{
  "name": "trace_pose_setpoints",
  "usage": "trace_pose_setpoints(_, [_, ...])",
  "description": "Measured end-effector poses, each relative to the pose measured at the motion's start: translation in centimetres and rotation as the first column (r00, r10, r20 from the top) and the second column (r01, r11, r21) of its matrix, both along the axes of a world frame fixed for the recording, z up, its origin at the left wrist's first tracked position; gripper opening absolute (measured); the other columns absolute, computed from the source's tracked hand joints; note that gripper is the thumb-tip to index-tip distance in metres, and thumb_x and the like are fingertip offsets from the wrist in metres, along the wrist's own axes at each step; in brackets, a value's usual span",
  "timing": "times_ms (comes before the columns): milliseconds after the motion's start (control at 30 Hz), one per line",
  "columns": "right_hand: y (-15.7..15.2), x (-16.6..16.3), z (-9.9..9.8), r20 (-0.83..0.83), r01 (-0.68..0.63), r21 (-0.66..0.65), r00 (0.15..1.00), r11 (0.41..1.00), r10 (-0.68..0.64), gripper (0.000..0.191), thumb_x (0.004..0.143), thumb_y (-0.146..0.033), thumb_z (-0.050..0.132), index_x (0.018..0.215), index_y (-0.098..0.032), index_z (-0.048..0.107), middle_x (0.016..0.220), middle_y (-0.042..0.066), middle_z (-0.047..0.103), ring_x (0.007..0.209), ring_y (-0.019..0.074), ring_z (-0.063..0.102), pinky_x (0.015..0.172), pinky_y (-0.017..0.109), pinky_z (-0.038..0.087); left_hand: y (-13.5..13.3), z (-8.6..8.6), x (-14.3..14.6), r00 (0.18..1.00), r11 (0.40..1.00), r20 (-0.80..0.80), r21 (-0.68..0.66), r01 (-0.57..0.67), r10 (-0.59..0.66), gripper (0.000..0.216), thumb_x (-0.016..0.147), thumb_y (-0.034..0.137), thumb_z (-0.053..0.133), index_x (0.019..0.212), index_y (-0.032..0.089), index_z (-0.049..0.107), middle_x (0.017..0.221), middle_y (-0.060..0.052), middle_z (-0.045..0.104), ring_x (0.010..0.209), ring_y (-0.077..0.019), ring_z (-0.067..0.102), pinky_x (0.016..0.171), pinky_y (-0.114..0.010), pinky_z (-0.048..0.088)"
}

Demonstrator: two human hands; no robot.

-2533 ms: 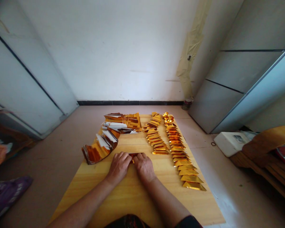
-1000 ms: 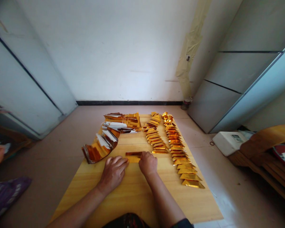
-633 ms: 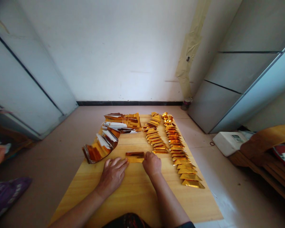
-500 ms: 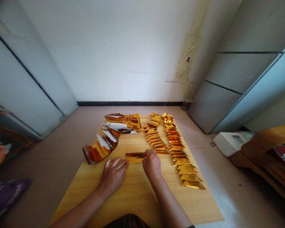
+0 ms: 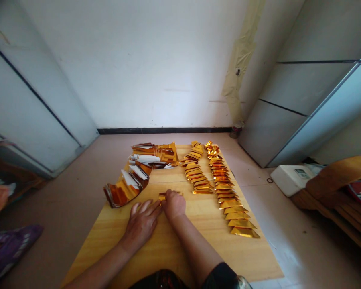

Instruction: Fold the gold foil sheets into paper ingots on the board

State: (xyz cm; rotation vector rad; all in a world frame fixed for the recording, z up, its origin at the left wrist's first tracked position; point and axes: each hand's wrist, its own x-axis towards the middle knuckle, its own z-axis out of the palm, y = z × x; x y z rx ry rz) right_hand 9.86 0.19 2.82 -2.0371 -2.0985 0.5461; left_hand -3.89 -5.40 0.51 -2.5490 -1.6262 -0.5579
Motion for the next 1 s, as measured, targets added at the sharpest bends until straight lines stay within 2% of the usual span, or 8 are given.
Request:
trace_pose_setpoints(233, [0.2, 2.1, 0.4, -0.004, 0.076, -0.056, 0.997, 0.996, -0.076, 0.013, 0.076, -0.017, 0.055, 0.083, -0.021, 0.065, 0.081, 0.004, 0.069, 0.076, 0.0156, 0.062, 0.059, 0.022, 0.034, 0.0, -0.1, 0.0, 1.0, 1.0, 0.023, 0.022, 0.002, -0.003, 0.039, 0.079, 0.009, 0.049, 0.11, 0.029, 0.062, 0.119, -0.005, 0.064, 0.112, -0.0278, 0.054, 0.094, -0.052, 0.032])
trace_pose_setpoints(333, [0.0, 3.6, 0.2, -0.016, 0.104, -0.024, 0.994, 0.994, -0.105, 0.017, 0.077, -0.012, 0.05, 0.083, -0.02, 0.064, 0.078, 0.003, 0.067, 0.074, 0.0146, 0.061, 0.06, 0.022, 0.035, 0.2, 0.1, 0.1, 0.999, 1.0, 0.046, 0.028, 0.007, -0.009, 0.037, 0.079, 0.01, 0.049, 0.109, 0.028, 0.063, 0.116, -0.005, 0.066, 0.11, -0.0267, 0.054, 0.093, -0.05, 0.031])
trace_pose_setpoints(467, [-0.3, 4.9, -0.3, -0.104, 0.075, 0.144, 0.993, 0.987, -0.06, 0.031, 0.076, -0.014, 0.052, 0.105, -0.022, 0.06, 0.1, 0.003, 0.062, 0.077, 0.0122, 0.06, 0.063, 0.02, 0.038, 0.8, 0.5, 0.5, 0.997, 0.998, 0.076, 0.049, 0.025, -0.028, 0.022, 0.085, 0.016, 0.05, 0.097, 0.025, 0.065, 0.106, -0.005, 0.068, 0.105, -0.0236, 0.055, 0.091, -0.046, 0.032])
trace_pose_setpoints(567, [-0.4, 5.0, -0.6, -0.08, 0.055, 0.19, 0.996, 0.98, -0.04, 0.042, 0.077, -0.014, 0.052, 0.117, -0.023, 0.056, 0.111, 0.004, 0.055, 0.078, 0.0117, 0.058, 0.064, 0.021, 0.039, 1.4, 0.6, 0.8, 0.995, 0.997, 0.096, 0.075, 0.023, -0.03, 0.016, 0.086, 0.02, 0.05, 0.089, 0.023, 0.066, 0.103, -0.005, 0.068, 0.1, -0.0219, 0.055, 0.088, -0.042, 0.033])
trace_pose_setpoints(667, [-0.5, 4.8, -0.7, -0.06, 0.038, 0.18, 0.998, 0.983, -0.027, 0.027, 0.078, -0.011, 0.05, 0.099, -0.021, 0.062, 0.105, 0.003, 0.056, 0.075, 0.0107, 0.057, 0.062, 0.02, 0.037, 1.7, 0.5, 1.0, 0.993, 0.996, 0.112, 0.084, 0.02, -0.029, 0.016, 0.085, 0.019, 0.051, 0.09, 0.023, 0.065, 0.104, -0.006, 0.067, 0.098, -0.0216, 0.054, 0.086, -0.04, 0.034])
trace_pose_setpoints(767, [-0.7, 4.6, -0.6, -0.069, 0.015, 0.21, 0.998, 0.978, -0.001, 0.018, 0.079, -0.011, 0.049, 0.084, -0.021, 0.063, 0.096, 0.001, 0.057, 0.073, 0.01, 0.055, 0.06, 0.019, 0.034, 2.0, 0.5, 1.1, 0.992, 0.997, 0.126, 0.078, 0.02, -0.029, 0.021, 0.085, 0.017, 0.05, 0.1, 0.023, 0.063, 0.107, -0.006, 0.067, 0.098, -0.0216, 0.054, 0.085, -0.04, 0.033])
trace_pose_setpoints(867, [-1.0, 4.6, -0.6, -0.077, -0.007, 0.266, 0.997, 0.964, 0.028, 0.015, 0.081, -0.014, 0.05, 0.082, -0.022, 0.062, 0.092, 0.0, 0.058, 0.073, 0.0103, 0.054, 0.06, 0.019, 0.032, 2.2, 0.6, 1.2, 0.992, 0.998, 0.124, 0.057, 0.013, -0.02, 0.026, 0.084, 0.017, 0.051, 0.107, 0.023, 0.061, 0.104, -0.007, 0.066, 0.096, -0.0219, 0.053, 0.083, -0.04, 0.033])
trace_pose_setpoints(1000, [-1.2, 4.7, -0.5, -0.095, -0.036, 0.297, 0.993, 0.954, 0.067, 0.013, 0.084, -0.015, 0.049, 0.079, -0.022, 0.059, 0.082, -0.001, 0.059, 0.076, 0.012, 0.053, 0.064, 0.02, 0.032, 2.6, 0.8, 1.5, 0.995, 0.998, 0.101, 0.057, 0.019, -0.024, 0.022, 0.083, 0.017, 0.053, 0.101, 0.024, 0.063, 0.093, -0.006, 0.065, 0.09, -0.0215, 0.052, 0.078, -0.038, 0.033])
